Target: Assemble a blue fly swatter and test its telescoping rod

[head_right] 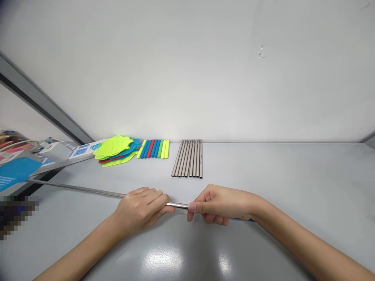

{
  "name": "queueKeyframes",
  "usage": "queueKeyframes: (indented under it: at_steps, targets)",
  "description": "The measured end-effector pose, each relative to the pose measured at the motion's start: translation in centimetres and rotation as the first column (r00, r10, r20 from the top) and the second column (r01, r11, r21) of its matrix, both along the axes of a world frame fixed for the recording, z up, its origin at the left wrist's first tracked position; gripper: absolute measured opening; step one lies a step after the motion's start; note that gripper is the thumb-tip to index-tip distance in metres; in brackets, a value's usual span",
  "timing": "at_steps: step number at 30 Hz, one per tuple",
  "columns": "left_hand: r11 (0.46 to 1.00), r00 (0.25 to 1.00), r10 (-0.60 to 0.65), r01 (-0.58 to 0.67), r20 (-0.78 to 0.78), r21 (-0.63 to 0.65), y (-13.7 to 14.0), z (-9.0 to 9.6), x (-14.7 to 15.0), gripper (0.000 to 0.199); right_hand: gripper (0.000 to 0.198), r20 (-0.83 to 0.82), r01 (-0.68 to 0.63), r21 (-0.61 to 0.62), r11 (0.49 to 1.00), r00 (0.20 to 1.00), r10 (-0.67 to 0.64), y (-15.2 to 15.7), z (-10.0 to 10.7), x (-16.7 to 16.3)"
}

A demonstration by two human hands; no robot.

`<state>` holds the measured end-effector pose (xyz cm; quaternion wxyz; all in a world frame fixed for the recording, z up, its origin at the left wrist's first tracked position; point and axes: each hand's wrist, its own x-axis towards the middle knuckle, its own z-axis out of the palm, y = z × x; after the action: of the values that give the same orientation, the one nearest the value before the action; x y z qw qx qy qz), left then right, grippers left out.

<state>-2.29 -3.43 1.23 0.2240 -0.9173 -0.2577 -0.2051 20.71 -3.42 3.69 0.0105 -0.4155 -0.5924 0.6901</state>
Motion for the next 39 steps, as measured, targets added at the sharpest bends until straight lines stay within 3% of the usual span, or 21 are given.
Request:
queueKeyframes:
  at_steps: [12, 39]
  targets:
    - [0.999, 1.0, -0.006, 0.006, -0.003, -0.032, 0.2, 0.0, -0.3, 0.035, 0.039, -0.03, -0.008, -0.045, 0.999, 1.0, 0.007, 0.1, -0.3, 0.6]
    - [1.0, 1.0, -0.004, 0.004, 0.007, -0.004, 0.6, 0.0, -0.4, 0.034, 0.038, 0.003, -0.033, -0.025, 0.999, 0.999, 0.033, 0.6, 0.1, 1.5]
